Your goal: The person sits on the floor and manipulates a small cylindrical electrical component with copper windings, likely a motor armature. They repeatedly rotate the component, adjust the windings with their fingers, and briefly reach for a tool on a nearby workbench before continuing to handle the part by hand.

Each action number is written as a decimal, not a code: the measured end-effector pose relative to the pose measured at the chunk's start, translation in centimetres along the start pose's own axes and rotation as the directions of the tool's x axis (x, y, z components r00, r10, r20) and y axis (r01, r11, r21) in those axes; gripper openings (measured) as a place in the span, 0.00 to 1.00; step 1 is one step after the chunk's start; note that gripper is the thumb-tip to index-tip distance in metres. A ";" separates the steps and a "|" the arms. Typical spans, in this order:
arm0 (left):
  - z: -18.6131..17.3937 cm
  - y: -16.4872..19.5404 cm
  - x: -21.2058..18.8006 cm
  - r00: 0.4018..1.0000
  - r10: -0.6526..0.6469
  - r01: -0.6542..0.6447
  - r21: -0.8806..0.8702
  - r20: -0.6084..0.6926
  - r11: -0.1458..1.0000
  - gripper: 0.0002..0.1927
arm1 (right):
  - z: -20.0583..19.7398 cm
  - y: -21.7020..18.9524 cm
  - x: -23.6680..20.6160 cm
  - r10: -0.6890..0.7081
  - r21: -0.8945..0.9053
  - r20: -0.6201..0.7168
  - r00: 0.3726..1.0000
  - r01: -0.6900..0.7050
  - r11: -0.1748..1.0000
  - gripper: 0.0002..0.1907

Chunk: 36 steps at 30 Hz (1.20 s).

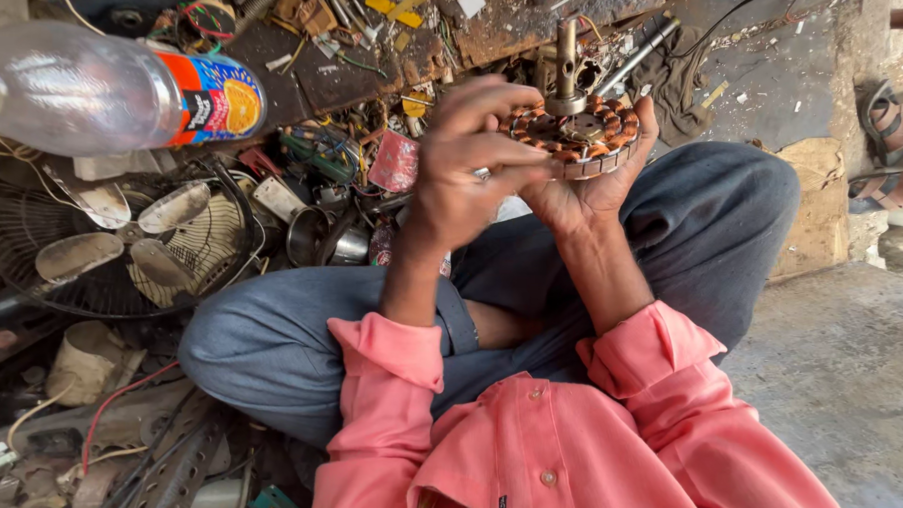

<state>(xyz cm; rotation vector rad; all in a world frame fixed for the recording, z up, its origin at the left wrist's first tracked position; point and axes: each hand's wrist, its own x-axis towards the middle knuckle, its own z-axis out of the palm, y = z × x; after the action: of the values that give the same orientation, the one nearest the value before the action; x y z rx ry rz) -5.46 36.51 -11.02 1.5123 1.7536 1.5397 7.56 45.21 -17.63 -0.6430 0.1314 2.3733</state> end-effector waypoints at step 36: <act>0.0 -2.6 -1.3 0.932 -0.307 0.293 -0.100 -0.191 0.951 0.05 | 2.2 3.6 -2.4 0.300 -0.109 0.118 0.947 -0.288 0.951 0.42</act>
<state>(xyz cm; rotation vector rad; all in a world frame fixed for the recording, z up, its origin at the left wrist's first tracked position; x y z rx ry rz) -6.22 35.82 -13.78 1.0227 1.9151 1.6209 5.94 41.62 -14.79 -0.5338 0.0645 2.7167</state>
